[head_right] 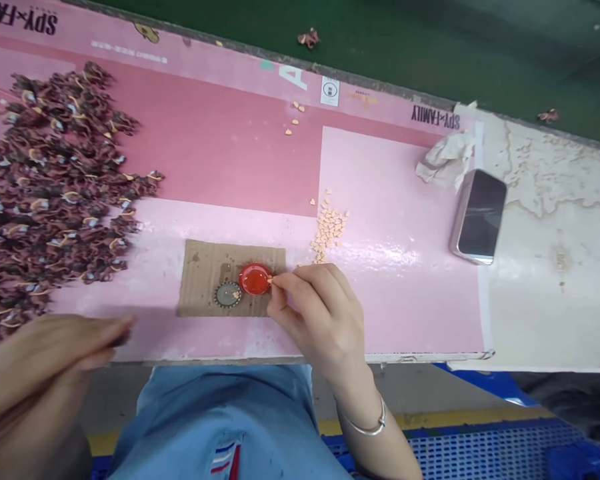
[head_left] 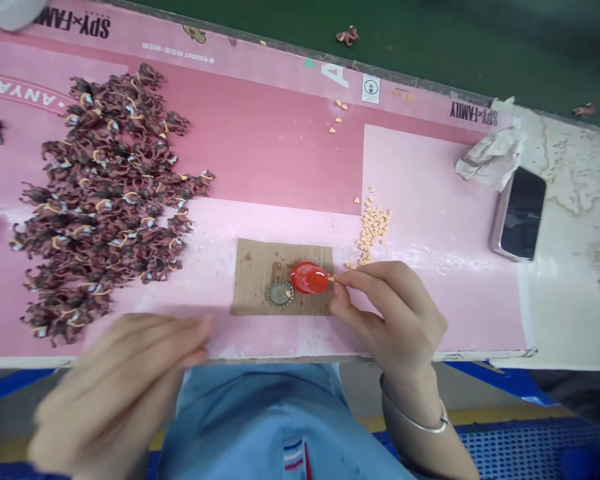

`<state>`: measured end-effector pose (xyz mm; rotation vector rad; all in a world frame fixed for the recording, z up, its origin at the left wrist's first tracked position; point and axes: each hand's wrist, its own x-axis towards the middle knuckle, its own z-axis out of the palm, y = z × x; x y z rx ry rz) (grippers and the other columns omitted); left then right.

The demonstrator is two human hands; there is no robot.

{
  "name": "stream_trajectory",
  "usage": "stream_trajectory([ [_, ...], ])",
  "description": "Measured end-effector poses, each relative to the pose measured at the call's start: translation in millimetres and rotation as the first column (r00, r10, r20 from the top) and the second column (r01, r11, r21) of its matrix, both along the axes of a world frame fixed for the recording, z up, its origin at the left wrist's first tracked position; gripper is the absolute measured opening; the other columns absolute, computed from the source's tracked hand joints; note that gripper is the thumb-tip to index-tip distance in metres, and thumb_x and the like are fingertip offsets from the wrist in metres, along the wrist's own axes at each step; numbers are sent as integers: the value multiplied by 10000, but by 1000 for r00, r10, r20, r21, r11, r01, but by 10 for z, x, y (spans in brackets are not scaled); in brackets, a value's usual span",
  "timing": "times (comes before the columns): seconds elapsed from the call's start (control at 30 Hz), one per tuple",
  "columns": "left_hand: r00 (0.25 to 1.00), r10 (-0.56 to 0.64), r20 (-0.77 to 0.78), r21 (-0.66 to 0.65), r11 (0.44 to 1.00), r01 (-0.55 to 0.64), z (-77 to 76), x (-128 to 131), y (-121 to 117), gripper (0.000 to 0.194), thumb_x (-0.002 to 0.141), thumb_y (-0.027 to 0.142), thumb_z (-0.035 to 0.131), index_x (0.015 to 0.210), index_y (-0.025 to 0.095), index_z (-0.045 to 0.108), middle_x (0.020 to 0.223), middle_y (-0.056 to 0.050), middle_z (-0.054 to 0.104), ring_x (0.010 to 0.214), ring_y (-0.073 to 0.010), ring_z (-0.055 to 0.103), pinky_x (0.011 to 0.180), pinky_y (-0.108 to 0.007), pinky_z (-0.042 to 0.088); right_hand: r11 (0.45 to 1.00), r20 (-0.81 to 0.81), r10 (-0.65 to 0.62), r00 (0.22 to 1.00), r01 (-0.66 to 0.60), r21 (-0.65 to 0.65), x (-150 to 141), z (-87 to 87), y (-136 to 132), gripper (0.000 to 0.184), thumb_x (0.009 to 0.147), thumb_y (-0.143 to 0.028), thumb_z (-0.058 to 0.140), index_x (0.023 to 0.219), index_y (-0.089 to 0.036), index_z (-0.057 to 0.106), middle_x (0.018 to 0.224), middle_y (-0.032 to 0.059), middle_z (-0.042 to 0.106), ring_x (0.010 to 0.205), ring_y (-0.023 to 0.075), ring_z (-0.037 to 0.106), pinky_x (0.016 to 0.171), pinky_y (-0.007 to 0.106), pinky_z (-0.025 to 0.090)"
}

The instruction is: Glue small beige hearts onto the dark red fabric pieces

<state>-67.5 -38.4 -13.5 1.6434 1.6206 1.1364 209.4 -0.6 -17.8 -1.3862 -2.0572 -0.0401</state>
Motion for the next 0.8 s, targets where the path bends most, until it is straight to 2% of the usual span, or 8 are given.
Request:
stream_trajectory([
  [0.07,973,-110,201,-4,994,113,46,269,57,459,929,141,726,1205,504,781,936,76,816,751,-203,733,688,-368,621,1000,-12,6,1000,-5,7,-15,44,-13,236,913,-36,700,991,-249,632,813,8,704,720,164,676,634,319,557],
  [0.13,894,-213,395,-38,968,247,34,444,155,406,1017,187,655,1272,489,751,947,66,821,745,-151,747,635,-269,636,1000,-46,0,999,1,11,-58,116,-45,246,903,-30,709,983,-253,644,801,9,690,703,169,660,612,329,539],
  [0.23,797,-211,566,-132,931,340,-22,555,285,288,1071,289,601,1248,433,776,978,27,830,790,-123,777,716,-200,667,999,-96,36,995,-37,-9,-161,243,-119,226,895,-17,702,969,-228,667,773,9,681,699,163,641,618,335,536],
  [0.4,731,-88,676,-209,929,305,-79,590,281,131,983,381,737,1062,344,834,954,-4,816,797,-107,770,719,-135,643,990,-125,135,983,-138,-14,-311,307,-193,187,886,-15,691,979,-178,697,764,15,702,711,153,643,616,327,542],
  [0.53,657,-18,754,-236,926,296,-82,610,214,74,964,334,772,1019,309,815,906,8,798,761,-69,732,716,-90,611,989,-122,147,982,-150,-13,-346,253,-164,127,918,-50,689,939,-174,693,744,8,696,701,138,639,657,314,567],
  [0.7,605,-8,796,-227,922,312,-50,646,231,32,961,260,782,959,283,804,909,28,778,835,-38,736,789,-40,580,980,-125,188,974,-194,-35,-343,229,-122,105,968,-77,657,929,-170,688,761,11,705,727,129,655,712,292,593],
  [0.8,620,-33,784,-211,925,316,-38,656,237,36,967,264,772,945,274,798,898,26,770,850,-39,738,788,-36,579,974,-131,211,969,-220,-61,-337,218,-144,112,970,-70,648,941,-169,693,779,14,708,738,133,672,730,286,604],
])
